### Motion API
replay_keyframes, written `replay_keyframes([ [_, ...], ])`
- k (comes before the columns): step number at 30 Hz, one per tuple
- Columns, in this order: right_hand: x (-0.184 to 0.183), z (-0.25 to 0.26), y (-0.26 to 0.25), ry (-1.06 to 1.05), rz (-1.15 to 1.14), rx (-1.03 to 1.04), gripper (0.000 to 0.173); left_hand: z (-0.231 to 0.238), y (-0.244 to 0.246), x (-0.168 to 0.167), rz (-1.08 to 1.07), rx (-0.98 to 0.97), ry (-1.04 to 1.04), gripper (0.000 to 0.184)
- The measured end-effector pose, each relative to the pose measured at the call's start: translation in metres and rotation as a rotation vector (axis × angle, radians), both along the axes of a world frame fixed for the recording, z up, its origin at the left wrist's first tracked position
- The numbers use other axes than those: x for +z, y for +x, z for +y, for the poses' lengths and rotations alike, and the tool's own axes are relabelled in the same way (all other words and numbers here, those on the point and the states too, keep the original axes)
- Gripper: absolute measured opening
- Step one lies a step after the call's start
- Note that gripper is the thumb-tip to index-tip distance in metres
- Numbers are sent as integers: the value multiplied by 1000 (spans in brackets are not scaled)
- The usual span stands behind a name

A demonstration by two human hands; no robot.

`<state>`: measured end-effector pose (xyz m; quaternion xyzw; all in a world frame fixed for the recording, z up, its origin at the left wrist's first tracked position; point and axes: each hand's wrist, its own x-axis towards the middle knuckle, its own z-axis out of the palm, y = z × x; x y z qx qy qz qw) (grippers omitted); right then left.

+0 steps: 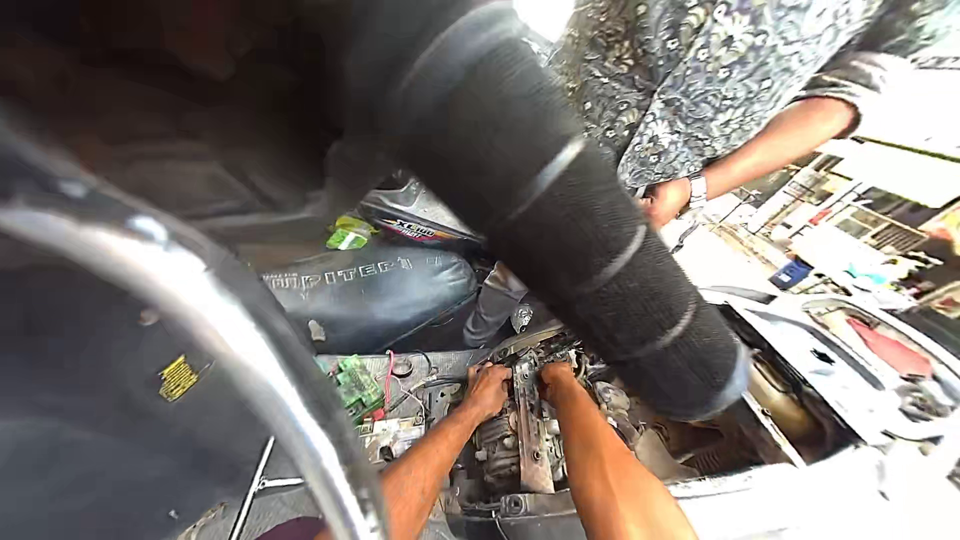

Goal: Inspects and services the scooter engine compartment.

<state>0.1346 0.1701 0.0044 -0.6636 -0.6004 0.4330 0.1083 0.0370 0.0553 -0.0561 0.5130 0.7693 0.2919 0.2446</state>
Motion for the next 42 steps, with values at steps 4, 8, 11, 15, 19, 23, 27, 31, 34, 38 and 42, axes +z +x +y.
replay_keyframes([
  [4, 3, -1, -11, 42, -177, -13, 39, 2, 1, 5, 20, 31, -11, 32],
  [8, 11, 15, 12, -77, 216, -49, 36, 0, 3, 15, 97, 62, -127, 37],
  [11, 34, 19, 21, -222, 110, 133, 36, -1, 1, 16, 106, -46, -167, 39],
  [15, 29, 35, 17, -173, -167, 274, 28, -3, -2, 12, 88, -109, -151, 40],
  [19, 38, 10, 15, 1, -205, 202, 21, -5, -5, 14, 114, -93, -147, 38],
  [23, 12, 14, 20, 202, -359, 301, 28, -7, 0, 16, 133, -50, -163, 37],
  [27, 21, -24, 15, 452, -585, 354, 31, -7, 4, 17, 147, -31, -175, 35],
  [31, 19, -37, 11, 516, -586, 420, 38, -10, 0, 19, 121, -52, -188, 36],
  [34, 19, -16, 10, 310, -426, 410, 44, -13, -1, 21, 97, -58, -177, 38],
  [38, 7, 6, 23, 119, 26, 275, 36, -19, -2, 28, 58, -53, -165, 40],
  [42, 28, -3, 26, 6, 197, 190, 30, -18, 0, 31, 49, -38, -154, 37],
])
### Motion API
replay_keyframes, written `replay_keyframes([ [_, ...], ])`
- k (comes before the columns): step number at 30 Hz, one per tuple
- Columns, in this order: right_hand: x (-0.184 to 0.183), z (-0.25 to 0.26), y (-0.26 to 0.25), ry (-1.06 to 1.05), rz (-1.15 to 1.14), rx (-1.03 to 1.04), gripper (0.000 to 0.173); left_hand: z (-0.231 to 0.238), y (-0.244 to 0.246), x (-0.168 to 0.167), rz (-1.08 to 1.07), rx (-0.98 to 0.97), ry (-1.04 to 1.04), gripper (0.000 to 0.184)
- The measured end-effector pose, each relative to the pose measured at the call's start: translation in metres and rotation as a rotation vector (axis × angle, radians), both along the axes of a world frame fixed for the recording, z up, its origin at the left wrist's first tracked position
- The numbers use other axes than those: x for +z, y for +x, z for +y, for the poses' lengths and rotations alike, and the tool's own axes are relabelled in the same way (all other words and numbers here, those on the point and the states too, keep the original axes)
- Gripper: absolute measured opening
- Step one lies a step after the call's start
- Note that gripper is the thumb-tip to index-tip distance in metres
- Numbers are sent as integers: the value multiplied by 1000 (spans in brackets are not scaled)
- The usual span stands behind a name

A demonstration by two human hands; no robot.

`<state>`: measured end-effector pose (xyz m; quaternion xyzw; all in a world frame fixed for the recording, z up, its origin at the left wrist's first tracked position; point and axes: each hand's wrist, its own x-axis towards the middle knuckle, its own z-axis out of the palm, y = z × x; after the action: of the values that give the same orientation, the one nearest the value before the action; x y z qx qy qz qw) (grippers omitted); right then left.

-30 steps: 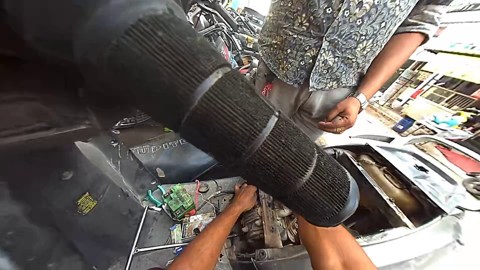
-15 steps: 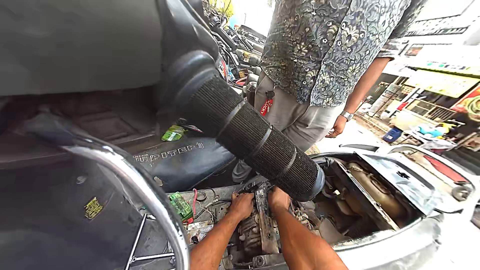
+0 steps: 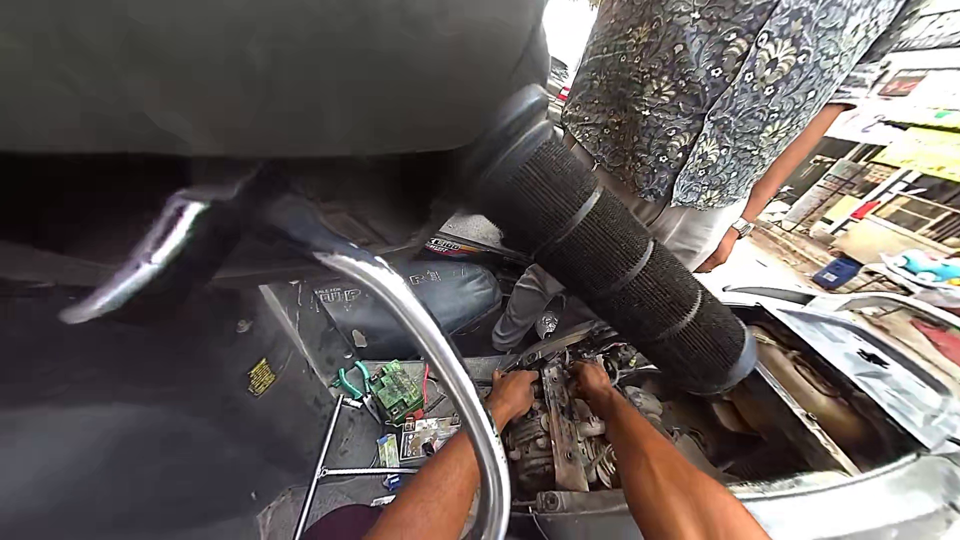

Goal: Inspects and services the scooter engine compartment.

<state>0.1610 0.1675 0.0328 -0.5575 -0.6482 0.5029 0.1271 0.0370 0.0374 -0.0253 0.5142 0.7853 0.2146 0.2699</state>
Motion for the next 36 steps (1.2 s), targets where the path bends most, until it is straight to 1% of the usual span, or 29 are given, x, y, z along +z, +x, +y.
replay_keyframes([
  [2, 6, 4, 3, -46, 4, 45, 28, -2, 0, 7, -18, -4, -23, 37],
  [4, -5, 15, 4, -48, -67, 128, 28, -4, -1, 2, -2, 11, -24, 35],
  [5, -10, 23, 4, 21, -141, 147, 26, 0, -1, -2, 11, 19, -12, 33],
  [7, -8, 24, 1, 235, -342, 166, 27, 10, 2, -9, 15, 28, -3, 34],
  [9, -5, 5, -6, 418, -514, 135, 37, 11, 2, -10, 9, 31, -25, 35],
  [11, -5, -14, -15, 498, -566, 70, 45, 10, 1, -8, 7, 27, -44, 35],
  [14, -6, -25, -24, 539, -605, 44, 32, 14, 3, -13, -9, 22, -46, 39],
  [15, -5, -26, -25, 543, -600, 43, 31, 15, 2, -13, -7, 20, -45, 39],
  [18, -17, -24, -18, 536, -439, 17, 37, 13, 0, -11, -2, 12, -50, 39],
  [21, -32, -21, -12, 529, -178, -25, 44, 13, -2, -13, -3, -10, -59, 39],
  [22, -36, -19, -11, 493, -80, -45, 45, 13, -2, -15, 1, -12, -53, 37],
  [23, -39, -18, -11, 421, 40, -79, 45, 13, -2, -15, 8, -16, -49, 36],
  [24, -34, -20, -11, 315, 138, -121, 45, 12, 0, -14, 11, -19, -53, 35],
  [25, -22, -24, -13, 223, 186, -181, 46, 11, 0, -9, 16, -21, -61, 35],
  [26, -5, -30, -15, 189, 168, -242, 46, 9, 1, -6, 19, -20, -71, 35],
  [27, 14, -37, -13, 222, 96, -285, 46, 6, 3, -5, 18, -17, -75, 36],
  [28, 37, -41, -8, 293, -1, -273, 46, 3, 3, -4, 21, -13, -73, 36],
  [30, 93, -54, 17, 493, -159, -106, 45, 0, 1, -1, 22, -11, -61, 37],
  [31, 123, -64, 37, 595, -209, -25, 43, -2, 1, 0, 19, -12, -57, 36],
  [33, 172, -76, 85, 775, -335, 68, 45, -3, 0, 1, 8, -6, -48, 37],
  [34, 188, -77, 116, 852, -409, 101, 49, -4, 0, 2, -4, -2, -38, 37],
  [36, 215, -77, 188, 914, -610, 147, 56, -4, -2, 1, -42, 11, -21, 38],
])
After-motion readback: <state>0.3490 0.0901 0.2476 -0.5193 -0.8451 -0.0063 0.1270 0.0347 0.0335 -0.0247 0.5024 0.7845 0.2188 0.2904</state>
